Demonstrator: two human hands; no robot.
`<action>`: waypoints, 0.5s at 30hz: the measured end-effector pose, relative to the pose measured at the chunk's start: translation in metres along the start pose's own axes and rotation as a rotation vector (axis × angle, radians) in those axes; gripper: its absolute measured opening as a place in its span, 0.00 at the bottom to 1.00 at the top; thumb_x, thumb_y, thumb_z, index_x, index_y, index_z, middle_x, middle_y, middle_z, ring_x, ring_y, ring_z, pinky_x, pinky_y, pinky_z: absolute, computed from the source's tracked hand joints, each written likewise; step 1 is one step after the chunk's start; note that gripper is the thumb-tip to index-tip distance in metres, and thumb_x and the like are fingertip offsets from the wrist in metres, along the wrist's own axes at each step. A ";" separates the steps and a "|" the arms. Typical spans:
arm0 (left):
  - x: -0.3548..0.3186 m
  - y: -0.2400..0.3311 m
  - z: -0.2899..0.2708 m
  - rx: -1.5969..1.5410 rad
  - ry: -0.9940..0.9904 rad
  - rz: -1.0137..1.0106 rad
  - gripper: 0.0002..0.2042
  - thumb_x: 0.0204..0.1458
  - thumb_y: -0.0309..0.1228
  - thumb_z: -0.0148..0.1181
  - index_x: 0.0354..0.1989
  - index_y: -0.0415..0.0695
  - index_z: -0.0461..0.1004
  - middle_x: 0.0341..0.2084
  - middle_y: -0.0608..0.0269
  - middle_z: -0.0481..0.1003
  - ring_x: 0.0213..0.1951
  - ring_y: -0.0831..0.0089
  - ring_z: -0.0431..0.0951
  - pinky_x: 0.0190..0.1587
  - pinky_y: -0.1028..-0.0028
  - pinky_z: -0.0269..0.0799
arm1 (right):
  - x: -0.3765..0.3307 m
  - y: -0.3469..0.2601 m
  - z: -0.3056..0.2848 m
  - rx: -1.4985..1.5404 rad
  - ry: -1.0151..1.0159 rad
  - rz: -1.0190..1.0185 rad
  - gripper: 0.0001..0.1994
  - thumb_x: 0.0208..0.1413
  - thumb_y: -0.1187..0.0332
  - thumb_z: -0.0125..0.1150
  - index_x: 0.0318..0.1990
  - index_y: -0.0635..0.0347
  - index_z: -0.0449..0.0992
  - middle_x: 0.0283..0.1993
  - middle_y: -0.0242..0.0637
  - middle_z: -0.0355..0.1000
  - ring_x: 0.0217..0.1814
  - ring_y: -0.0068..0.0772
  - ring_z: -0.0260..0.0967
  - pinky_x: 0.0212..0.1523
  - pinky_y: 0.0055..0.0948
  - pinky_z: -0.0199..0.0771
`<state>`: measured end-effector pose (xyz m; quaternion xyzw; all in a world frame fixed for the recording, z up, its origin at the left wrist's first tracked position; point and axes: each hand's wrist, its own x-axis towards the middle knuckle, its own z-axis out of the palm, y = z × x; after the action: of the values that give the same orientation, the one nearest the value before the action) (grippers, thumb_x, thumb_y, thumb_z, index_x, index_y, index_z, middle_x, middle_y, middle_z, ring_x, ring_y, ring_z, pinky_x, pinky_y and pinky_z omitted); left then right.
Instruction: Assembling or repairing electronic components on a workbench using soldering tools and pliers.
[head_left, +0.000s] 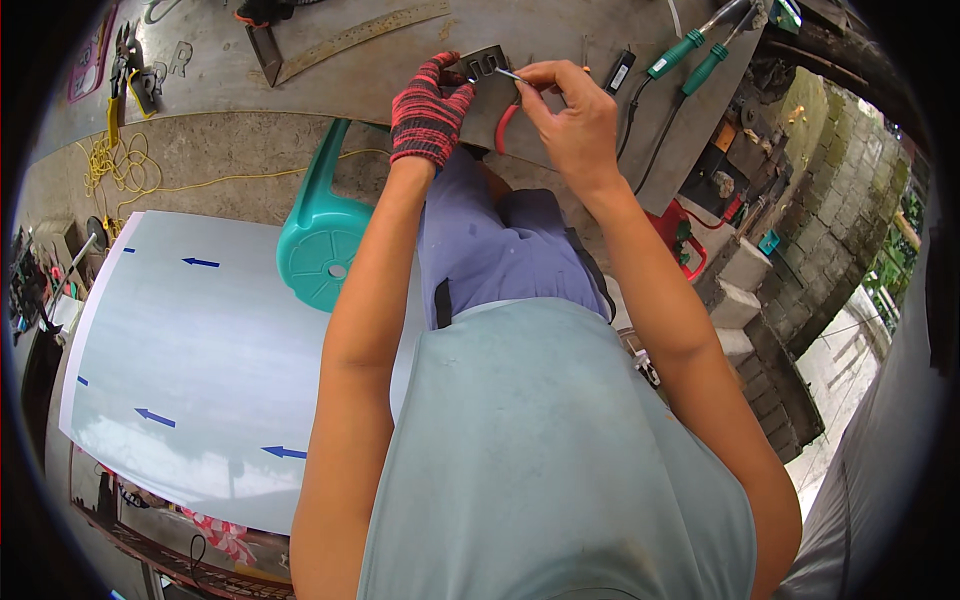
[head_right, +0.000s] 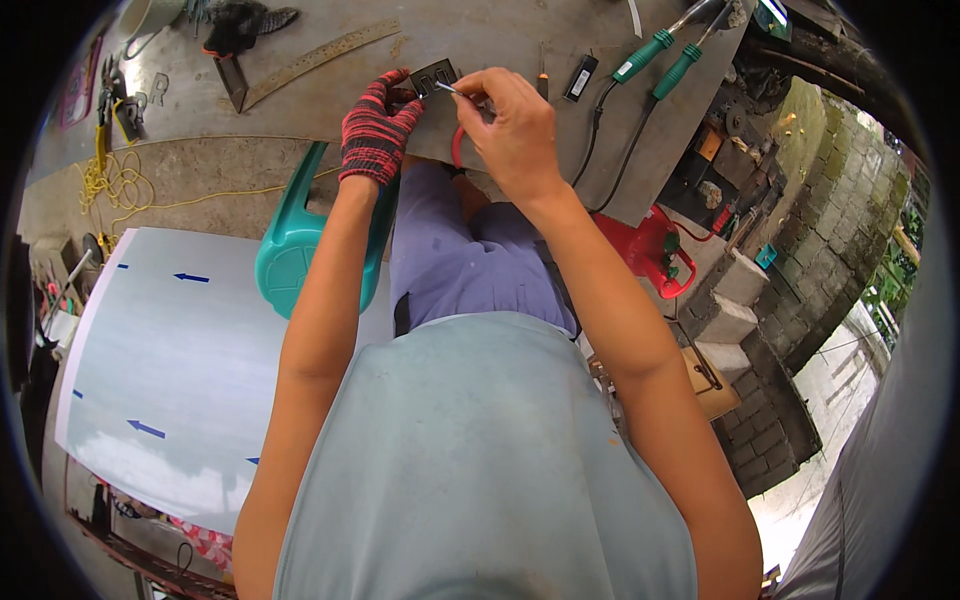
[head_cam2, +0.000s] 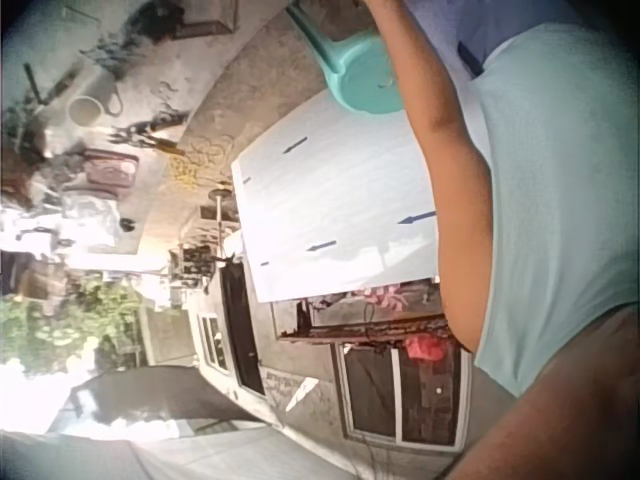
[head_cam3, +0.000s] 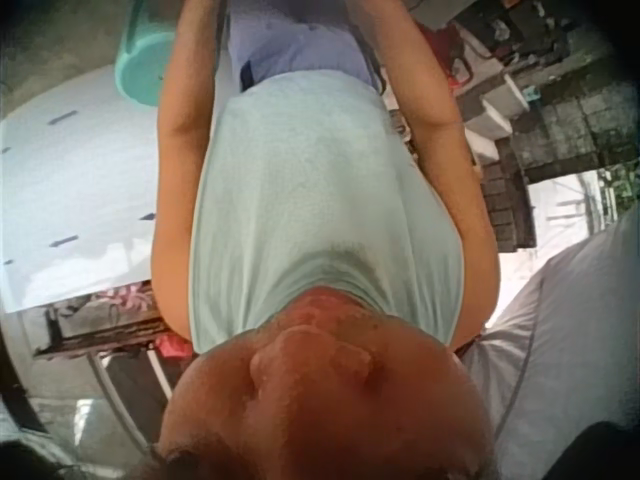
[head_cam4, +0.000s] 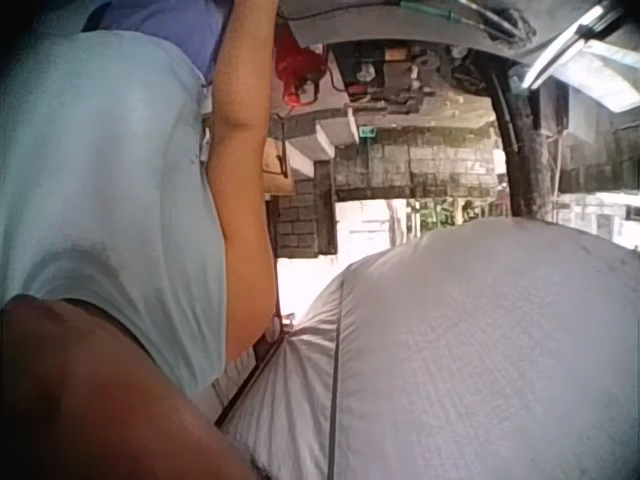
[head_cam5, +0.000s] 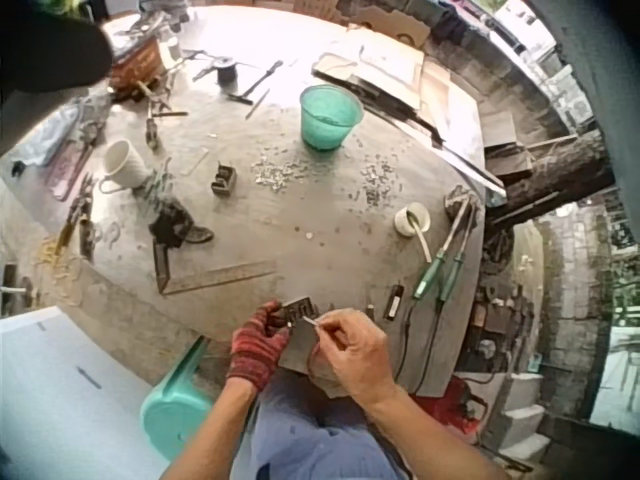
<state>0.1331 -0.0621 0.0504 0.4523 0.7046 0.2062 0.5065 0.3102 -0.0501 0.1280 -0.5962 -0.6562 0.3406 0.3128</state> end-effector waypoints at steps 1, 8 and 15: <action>-0.001 -0.008 0.000 -0.039 0.019 0.025 0.21 0.57 0.31 0.66 0.60 0.48 0.76 0.43 0.60 0.85 0.45 0.71 0.83 0.52 0.71 0.76 | 0.005 0.005 0.006 0.002 -0.005 0.005 0.05 0.54 0.75 0.69 0.38 0.59 0.81 0.35 0.35 0.80 0.39 0.34 0.78 0.41 0.30 0.75; 0.011 -0.017 -0.014 -0.164 0.072 -0.003 0.13 0.64 0.29 0.57 0.55 0.43 0.79 0.44 0.61 0.85 0.48 0.73 0.81 0.57 0.72 0.73 | 0.031 0.034 0.026 -0.237 -0.092 -0.216 0.05 0.51 0.71 0.70 0.35 0.56 0.80 0.34 0.32 0.77 0.40 0.40 0.74 0.45 0.39 0.71; 0.019 -0.025 -0.016 -0.221 0.020 0.010 0.11 0.63 0.31 0.58 0.49 0.45 0.84 0.42 0.58 0.85 0.47 0.67 0.83 0.55 0.70 0.74 | 0.038 0.025 0.033 -0.278 -0.173 -0.271 0.06 0.52 0.70 0.69 0.36 0.58 0.81 0.38 0.37 0.76 0.45 0.44 0.72 0.48 0.41 0.71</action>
<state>0.1063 -0.0557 0.0279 0.3953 0.6803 0.2896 0.5451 0.2939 -0.0132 0.0893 -0.5084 -0.7955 0.2515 0.2131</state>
